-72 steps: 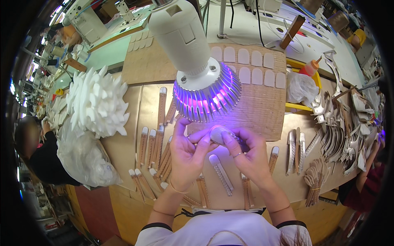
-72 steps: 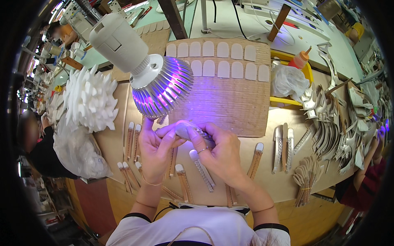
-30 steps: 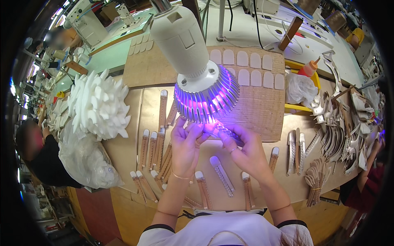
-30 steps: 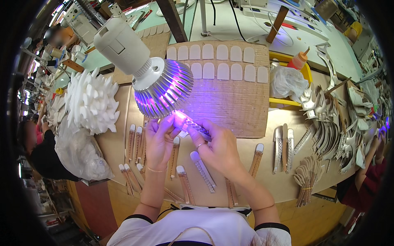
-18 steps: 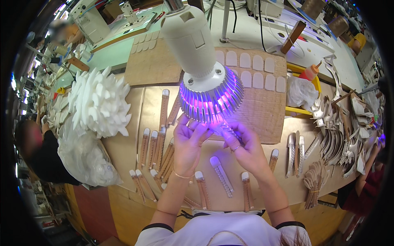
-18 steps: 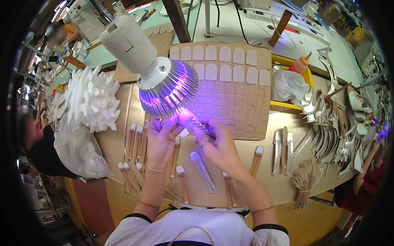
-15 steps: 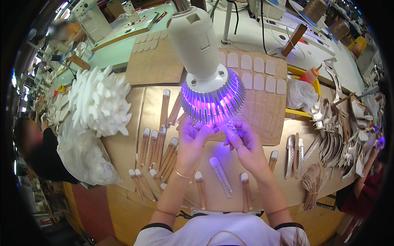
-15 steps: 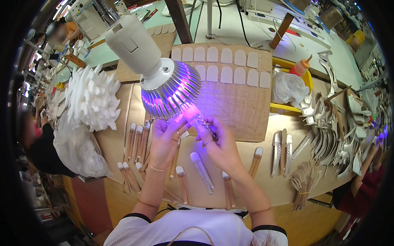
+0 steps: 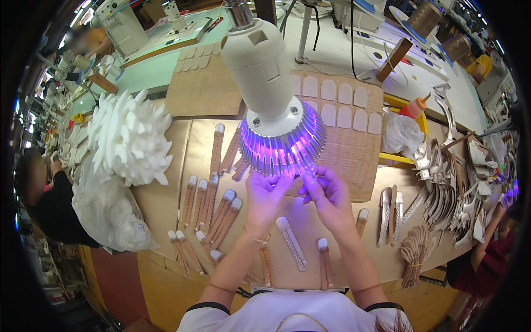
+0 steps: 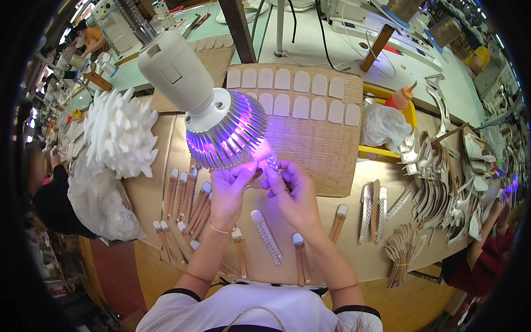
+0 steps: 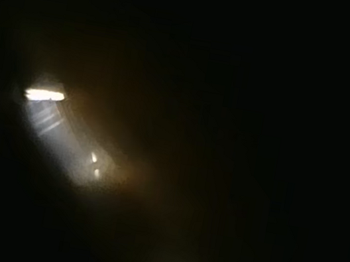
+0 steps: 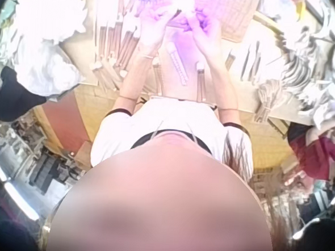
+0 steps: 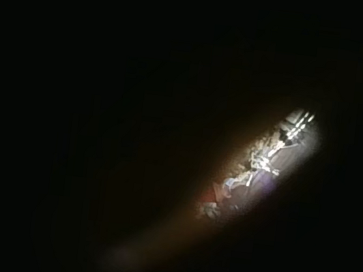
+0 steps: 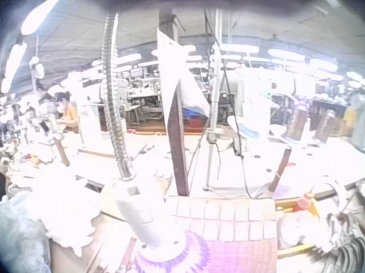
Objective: The person repeatedly picks up small white foam pieces and wooden sticks, attaches them together, and places them under a UV lamp to cure. The person handles each unit one at a time, rotating and adjusting the pieces before setting them aside on the table.
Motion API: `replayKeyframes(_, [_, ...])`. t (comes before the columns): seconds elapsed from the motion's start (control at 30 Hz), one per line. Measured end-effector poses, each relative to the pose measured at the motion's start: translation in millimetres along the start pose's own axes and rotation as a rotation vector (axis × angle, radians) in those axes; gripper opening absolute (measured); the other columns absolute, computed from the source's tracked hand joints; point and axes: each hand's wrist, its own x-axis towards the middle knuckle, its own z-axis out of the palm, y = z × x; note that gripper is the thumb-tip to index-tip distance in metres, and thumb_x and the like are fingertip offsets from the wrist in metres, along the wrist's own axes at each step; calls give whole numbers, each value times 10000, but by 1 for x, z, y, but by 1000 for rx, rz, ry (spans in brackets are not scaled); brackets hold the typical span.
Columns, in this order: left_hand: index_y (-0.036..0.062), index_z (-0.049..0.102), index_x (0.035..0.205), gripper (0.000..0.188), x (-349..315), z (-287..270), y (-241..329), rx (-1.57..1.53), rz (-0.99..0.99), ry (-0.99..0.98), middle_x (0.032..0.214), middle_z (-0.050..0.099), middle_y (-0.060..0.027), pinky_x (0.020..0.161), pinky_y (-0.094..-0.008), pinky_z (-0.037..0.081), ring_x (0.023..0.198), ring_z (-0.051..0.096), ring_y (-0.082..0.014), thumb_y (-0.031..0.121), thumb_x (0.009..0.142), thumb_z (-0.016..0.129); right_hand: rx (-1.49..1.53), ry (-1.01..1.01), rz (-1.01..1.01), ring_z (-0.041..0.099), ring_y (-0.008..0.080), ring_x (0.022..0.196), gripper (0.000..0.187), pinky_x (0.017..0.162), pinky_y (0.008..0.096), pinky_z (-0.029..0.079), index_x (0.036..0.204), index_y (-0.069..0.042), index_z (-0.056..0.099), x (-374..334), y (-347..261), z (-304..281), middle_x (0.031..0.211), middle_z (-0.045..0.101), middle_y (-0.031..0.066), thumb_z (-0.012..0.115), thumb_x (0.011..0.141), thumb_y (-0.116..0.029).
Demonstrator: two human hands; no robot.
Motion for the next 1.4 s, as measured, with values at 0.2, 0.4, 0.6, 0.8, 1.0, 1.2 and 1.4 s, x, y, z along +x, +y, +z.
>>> replayKeyframes(0.2, [-78, 603, 1025, 186, 5, -2, 6, -83, -6, 48, 888, 686, -95, 749, -278, 568, 815, 678, -136, 6, 862, 638, -56, -30, 65, 583, 68, 735, 263, 635, 224, 471, 1114, 33, 589, -3, -7, -3, 821, 654, 51, 591, 954, -176])
replayKeyframes(0.4, [-65, 616, 1016, 148, 4, -3, 13, -214, -72, -41, 900, 686, -104, 776, -308, 582, 808, 675, -135, -1, 883, 617, -70, -62, 32, 576, 71, 732, 234, 644, 226, 461, 1088, 38, 606, -7, -11, 0, 816, 646, 43, 600, 942, -145])
replayKeyframes(0.6, [-10, 580, 1113, 199, 6, -14, 1, -115, -82, -98, 1009, 676, -105, 811, -349, 577, 880, 679, -185, 56, 926, 591, -71, -74, -4, 560, 64, 724, 230, 641, 223, 445, 1077, 39, 607, -7, -5, 1, 784, 621, 25, 604, 934, -141])
replayKeyframes(0.8, [8, 533, 1191, 278, 1, -19, -6, -616, -381, -68, 1111, 635, -123, 919, -349, 530, 1033, 626, -179, 57, 923, 590, -37, -129, -97, 558, 68, 727, 206, 654, 225, 444, 1070, 36, 602, -10, 5, -4, 795, 610, 21, 602, 928, -114])
replayKeyframes(1.0, [-7, 417, 1340, 457, -8, 5, -6, -222, -113, -62, 1192, 608, -157, 984, -351, 485, 1122, 590, -198, 25, 917, 589, -12, -41, -27, 567, 70, 745, 202, 678, 231, 465, 1081, 27, 601, -10, 13, -10, 850, 616, 19, 593, 940, -117])
replayKeyframes(1.2, [-38, 351, 1399, 546, -9, 16, 0, -63, -3, -149, 1215, 607, -190, 978, -324, 478, 1105, 599, -193, 2, 912, 594, 65, -18, 25, 559, 61, 723, 212, 686, 216, 459, 1077, 27, 606, -17, 16, -18, 842, 614, 13, 598, 942, -136])
replayKeyframes(1.4, [-52, 514, 1225, 359, -12, 17, 2, -66, -31, -150, 1137, 637, -131, 899, -252, 495, 1041, 607, -143, 15, 892, 631, 63, -29, 2, 567, 58, 731, 213, 663, 218, 456, 1062, 28, 620, -26, 11, -19, 788, 620, 15, 602, 940, -147])
